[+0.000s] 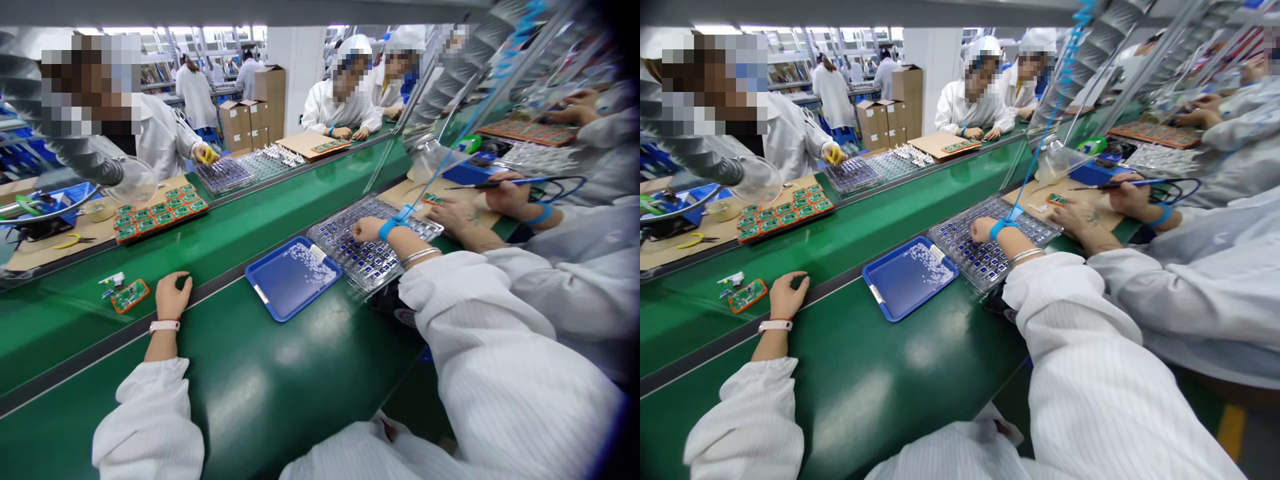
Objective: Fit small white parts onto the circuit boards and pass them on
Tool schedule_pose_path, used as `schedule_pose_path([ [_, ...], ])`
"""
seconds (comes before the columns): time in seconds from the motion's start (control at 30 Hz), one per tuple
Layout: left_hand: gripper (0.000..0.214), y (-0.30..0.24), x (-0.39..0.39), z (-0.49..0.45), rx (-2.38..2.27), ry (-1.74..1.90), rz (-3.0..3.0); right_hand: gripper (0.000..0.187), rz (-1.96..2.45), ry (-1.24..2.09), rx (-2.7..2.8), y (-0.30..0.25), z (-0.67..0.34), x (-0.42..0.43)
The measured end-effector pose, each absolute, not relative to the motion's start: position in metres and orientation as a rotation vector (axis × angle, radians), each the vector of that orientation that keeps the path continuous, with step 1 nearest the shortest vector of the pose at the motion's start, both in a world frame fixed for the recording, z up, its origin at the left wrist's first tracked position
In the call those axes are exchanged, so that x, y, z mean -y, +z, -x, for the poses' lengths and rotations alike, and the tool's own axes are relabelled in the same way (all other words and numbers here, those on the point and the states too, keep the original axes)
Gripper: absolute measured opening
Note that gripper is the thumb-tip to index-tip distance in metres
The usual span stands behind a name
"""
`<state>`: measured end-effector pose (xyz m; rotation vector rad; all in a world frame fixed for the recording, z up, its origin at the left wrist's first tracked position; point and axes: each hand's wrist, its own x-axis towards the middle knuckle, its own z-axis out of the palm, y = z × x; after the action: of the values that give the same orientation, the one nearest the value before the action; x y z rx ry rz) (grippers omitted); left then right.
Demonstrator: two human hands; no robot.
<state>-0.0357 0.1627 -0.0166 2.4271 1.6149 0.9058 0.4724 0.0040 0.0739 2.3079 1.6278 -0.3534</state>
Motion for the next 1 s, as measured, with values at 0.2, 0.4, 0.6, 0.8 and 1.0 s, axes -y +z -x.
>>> schedule_pose_path([
  [0.2, 0.032, -0.016, -0.163, 0.036, -1.608, 0.891, -2.420, 0.024, -2.340, -0.479, -1.611, 0.073, -0.477, -0.004],
  [0.4, 0.033, -0.016, -0.164, 0.036, -1.603, 0.862, -2.431, 0.039, -2.624, -0.699, -1.544, 0.074, -0.474, -0.002],
  [0.6, 0.033, -0.017, -0.164, 0.037, -1.592, 0.855, -2.452, 0.031, -2.653, -0.581, -1.665, 0.080, -0.472, 0.001],
  [0.8, 0.032, -0.016, -0.164, 0.036, -1.589, 0.832, -2.438, 0.026, -2.682, -0.558, -1.707, 0.086, -0.469, 0.004],
  [1.0, 0.033, -0.016, -0.164, 0.036, -1.594, 0.803, -2.415, 0.028, -2.749, -0.524, -1.719, 0.088, -0.468, 0.006],
])
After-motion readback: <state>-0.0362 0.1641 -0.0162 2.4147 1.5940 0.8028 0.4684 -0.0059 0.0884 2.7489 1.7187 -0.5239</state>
